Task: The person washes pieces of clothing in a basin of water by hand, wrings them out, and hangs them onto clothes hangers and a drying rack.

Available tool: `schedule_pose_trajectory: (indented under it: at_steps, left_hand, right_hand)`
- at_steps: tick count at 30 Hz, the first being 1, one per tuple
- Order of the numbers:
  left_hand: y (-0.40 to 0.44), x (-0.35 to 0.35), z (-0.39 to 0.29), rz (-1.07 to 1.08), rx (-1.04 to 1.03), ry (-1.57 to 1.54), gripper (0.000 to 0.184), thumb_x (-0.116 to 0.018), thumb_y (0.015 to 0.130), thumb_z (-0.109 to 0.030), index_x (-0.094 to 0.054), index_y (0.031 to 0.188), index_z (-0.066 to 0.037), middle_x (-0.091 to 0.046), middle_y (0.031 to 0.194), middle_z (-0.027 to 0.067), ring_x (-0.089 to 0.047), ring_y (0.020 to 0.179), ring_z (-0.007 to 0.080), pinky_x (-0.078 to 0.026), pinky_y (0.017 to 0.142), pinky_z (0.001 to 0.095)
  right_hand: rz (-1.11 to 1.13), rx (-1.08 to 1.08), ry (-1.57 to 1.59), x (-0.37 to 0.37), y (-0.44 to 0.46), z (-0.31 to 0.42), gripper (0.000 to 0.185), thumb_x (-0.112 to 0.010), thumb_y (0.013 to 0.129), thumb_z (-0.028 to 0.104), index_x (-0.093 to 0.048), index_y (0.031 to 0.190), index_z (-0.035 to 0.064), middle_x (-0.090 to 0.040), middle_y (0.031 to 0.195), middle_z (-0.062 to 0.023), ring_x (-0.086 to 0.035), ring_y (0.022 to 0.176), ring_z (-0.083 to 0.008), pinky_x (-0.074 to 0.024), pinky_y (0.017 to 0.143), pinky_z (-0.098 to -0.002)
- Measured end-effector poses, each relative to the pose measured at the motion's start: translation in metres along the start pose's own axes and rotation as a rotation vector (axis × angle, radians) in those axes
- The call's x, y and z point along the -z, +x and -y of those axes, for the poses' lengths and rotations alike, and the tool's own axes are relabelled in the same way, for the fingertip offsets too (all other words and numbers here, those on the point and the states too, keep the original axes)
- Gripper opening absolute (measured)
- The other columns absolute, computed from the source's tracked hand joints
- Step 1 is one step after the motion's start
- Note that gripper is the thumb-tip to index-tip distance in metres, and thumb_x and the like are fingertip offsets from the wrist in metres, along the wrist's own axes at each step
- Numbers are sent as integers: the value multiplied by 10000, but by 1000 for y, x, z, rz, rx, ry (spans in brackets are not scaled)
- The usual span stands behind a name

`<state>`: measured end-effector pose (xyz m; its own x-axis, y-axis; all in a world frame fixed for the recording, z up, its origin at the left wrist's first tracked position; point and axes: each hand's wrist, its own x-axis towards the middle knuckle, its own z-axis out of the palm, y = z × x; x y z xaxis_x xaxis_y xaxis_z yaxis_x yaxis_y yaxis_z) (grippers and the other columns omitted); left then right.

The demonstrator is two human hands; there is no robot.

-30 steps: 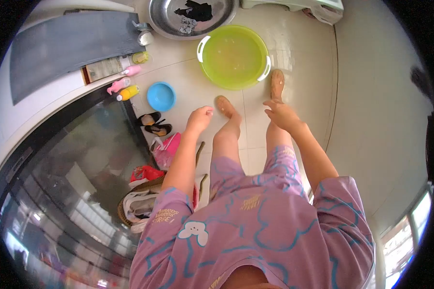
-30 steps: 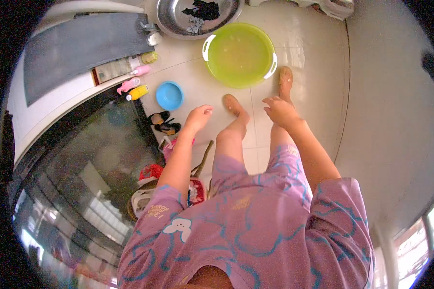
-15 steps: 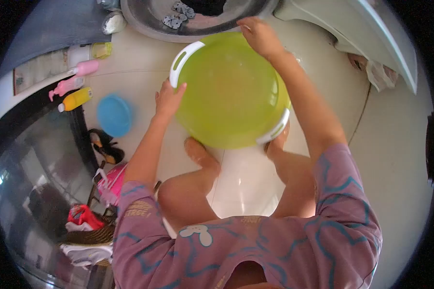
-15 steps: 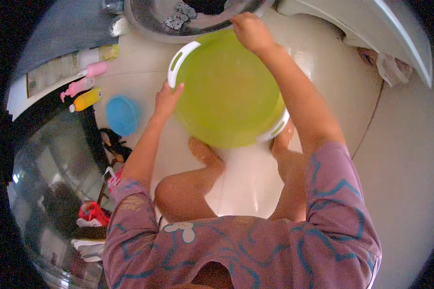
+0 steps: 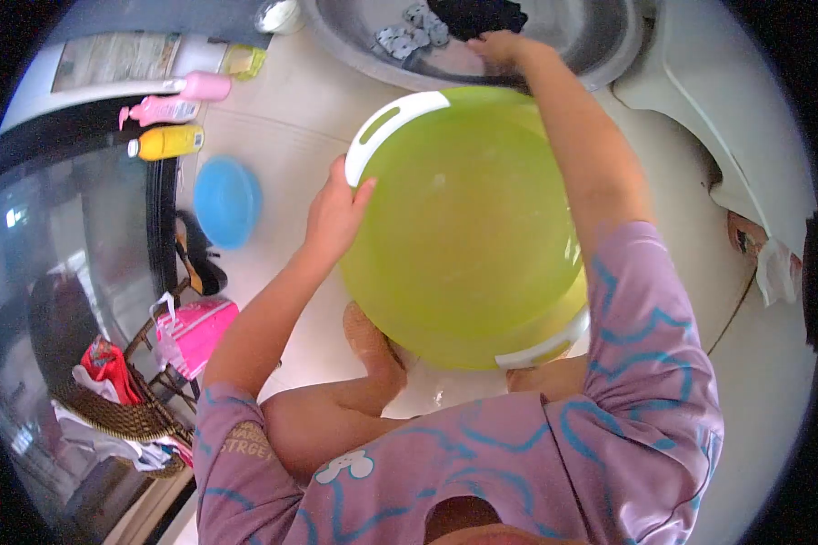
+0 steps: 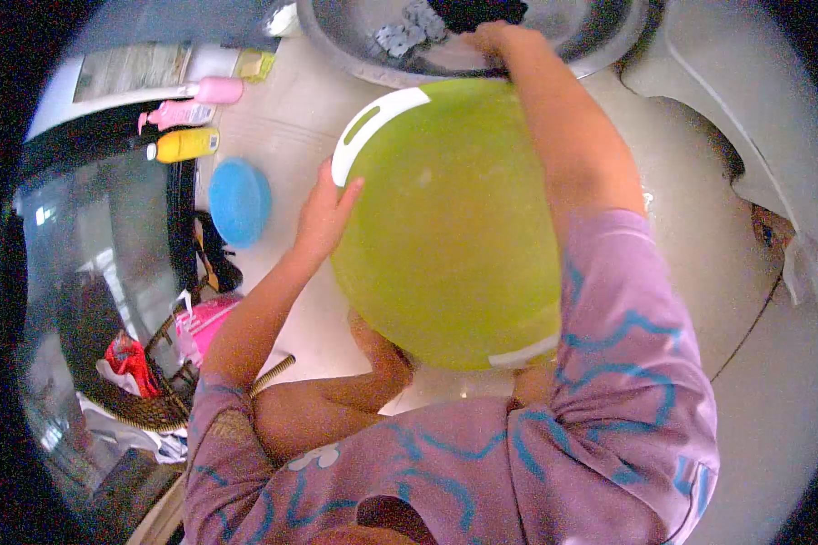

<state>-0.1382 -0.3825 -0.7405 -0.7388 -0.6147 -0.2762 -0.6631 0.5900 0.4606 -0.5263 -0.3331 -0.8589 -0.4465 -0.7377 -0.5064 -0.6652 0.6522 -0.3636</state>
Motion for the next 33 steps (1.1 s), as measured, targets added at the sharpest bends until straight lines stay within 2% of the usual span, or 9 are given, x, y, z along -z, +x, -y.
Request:
schedule_pose_trajectory:
  at_steps: [3,4,12,16,18,21,25,29,33]
  left_hand:
    - [1,-1,0,33,77,32,507,-574,934,-298,-358,1328,-65,-632,1058,260,-638,941,424,-493,795,486]
    - [1,-3,0,24,73,10,505,-574,934,-298,-358,1326,-65,-631,1058,263,-638,942,423,-493,796,487]
    - [2,-4,4,25,52,-49,481,-586,912,-286,-389,1270,-32,-635,1049,248,-620,950,425,-481,823,484]
    - [6,2,6,-114,-161,156,562,-591,909,-290,-349,1345,-33,-579,1168,259,-568,1087,400,-452,918,452]
    - [4,8,-1,-444,-486,487,599,-591,907,-282,-332,1386,-31,-534,1249,264,-521,1173,391,-427,977,429]
    - [-18,38,-51,-162,-564,42,632,-578,912,-281,-316,1428,-25,-473,1354,241,-465,1266,355,-389,1035,387]
    - [-25,-13,-41,459,-107,-592,635,-537,936,-326,-310,1458,-46,-409,1445,193,-418,1314,300,-372,1048,386]
    - [-58,-39,-54,564,485,-697,561,-525,957,-349,-383,1418,-63,-470,1396,136,-491,1224,286,-371,1045,457]
    - [-53,-114,-41,604,702,-1121,521,-516,953,-363,-442,1364,-51,-472,1391,144,-471,1245,281,-404,1009,466]
  right_hand:
    - [-227,-5,669,16,-10,-15,479,-499,963,359,-525,1320,40,-585,1281,-134,-546,1178,-266,-402,1020,-376]
    - [-365,81,914,29,-20,-13,497,-524,942,459,-656,1165,35,-677,1057,-95,-598,939,-175,-441,899,-375]
    - [-835,758,1088,176,-256,84,270,-632,913,275,-649,1089,72,-654,962,-12,-601,890,-135,-463,789,-276]
    - [-425,1163,1288,183,-315,91,277,-565,873,-11,-586,1146,32,-631,1032,-57,-616,941,-160,-487,900,-299]
    - [-361,1029,1322,161,-334,103,306,-532,853,-58,-584,1143,26,-630,1031,-66,-616,944,-167,-486,904,-296]
    - [-343,653,1147,105,-321,79,376,-461,841,-57,-570,1190,29,-621,1101,-70,-579,1055,-165,-452,950,-293]
    - [-46,695,911,37,-327,73,547,-437,764,-94,-507,1287,48,-622,1144,-91,-579,1069,-165,-448,941,-300]
    - [-325,473,188,-36,-315,33,619,-523,833,-5,-364,1415,131,-592,1169,-169,-592,1088,-295,-489,926,-390]
    - [-102,287,-210,-87,-319,38,641,-546,880,128,-269,1458,142,-518,1217,-226,-557,1105,-387,-483,912,-467]
